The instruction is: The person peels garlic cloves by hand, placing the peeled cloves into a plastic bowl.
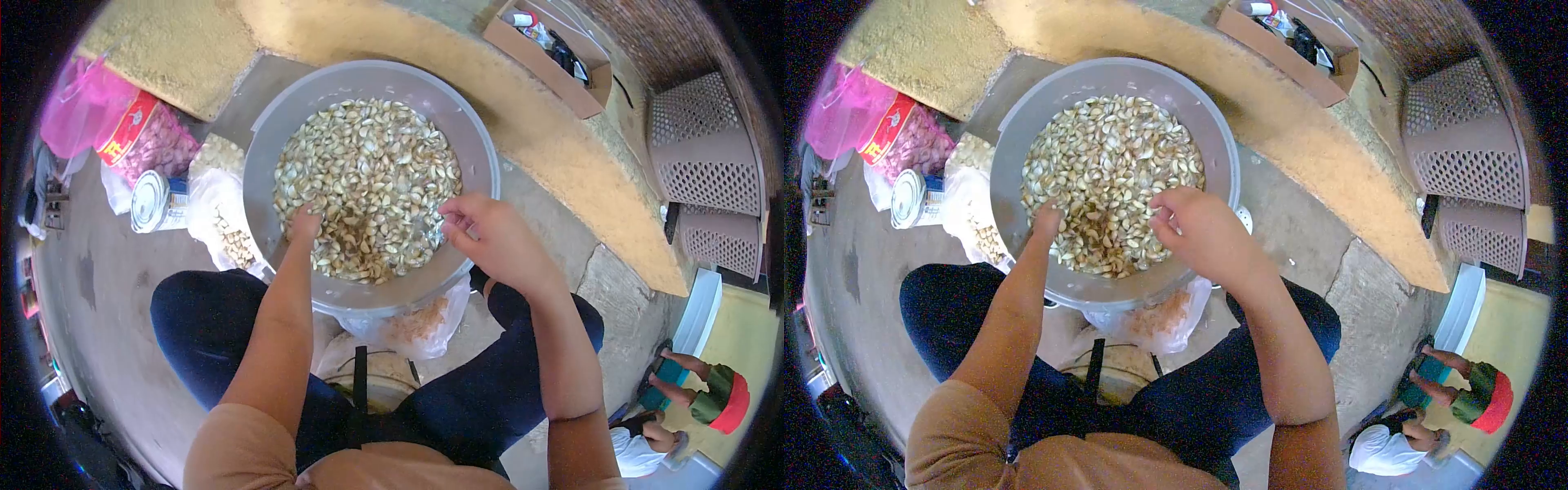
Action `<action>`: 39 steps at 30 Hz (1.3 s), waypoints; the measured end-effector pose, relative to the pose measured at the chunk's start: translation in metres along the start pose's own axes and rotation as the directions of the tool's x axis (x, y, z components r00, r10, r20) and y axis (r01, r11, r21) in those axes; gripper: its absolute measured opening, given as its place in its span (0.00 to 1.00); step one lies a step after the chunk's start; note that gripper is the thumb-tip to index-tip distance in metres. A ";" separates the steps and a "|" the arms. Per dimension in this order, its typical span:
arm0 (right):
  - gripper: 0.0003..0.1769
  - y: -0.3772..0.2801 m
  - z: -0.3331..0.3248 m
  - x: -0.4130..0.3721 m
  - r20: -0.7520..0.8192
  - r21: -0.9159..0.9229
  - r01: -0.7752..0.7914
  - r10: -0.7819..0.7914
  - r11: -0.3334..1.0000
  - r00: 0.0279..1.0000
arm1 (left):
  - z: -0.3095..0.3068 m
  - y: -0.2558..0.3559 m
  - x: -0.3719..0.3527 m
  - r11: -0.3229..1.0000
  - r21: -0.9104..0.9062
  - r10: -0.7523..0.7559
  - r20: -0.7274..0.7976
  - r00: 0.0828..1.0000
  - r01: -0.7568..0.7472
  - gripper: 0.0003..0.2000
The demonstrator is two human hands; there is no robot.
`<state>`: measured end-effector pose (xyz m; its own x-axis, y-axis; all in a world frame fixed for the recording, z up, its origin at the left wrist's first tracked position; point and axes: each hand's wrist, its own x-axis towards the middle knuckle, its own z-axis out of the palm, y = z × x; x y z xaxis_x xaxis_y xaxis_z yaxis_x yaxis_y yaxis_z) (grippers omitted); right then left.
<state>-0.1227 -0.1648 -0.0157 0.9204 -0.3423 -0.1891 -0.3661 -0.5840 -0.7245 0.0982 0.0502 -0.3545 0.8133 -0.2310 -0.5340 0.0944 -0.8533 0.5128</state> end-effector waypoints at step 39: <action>0.15 0.034 0.014 0.011 0.045 -0.016 -0.095 0.096 0.995 0.994 | -0.021 0.142 -0.161 0.335 -0.733 0.546 0.663 0.512 0.592 0.08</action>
<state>-0.1228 -0.1784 -0.0519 0.8863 -0.3634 -0.2870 -0.4541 -0.5608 -0.6923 -0.0067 -0.0241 -0.1813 0.0872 -0.8940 -0.4396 0.9339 -0.0802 0.3483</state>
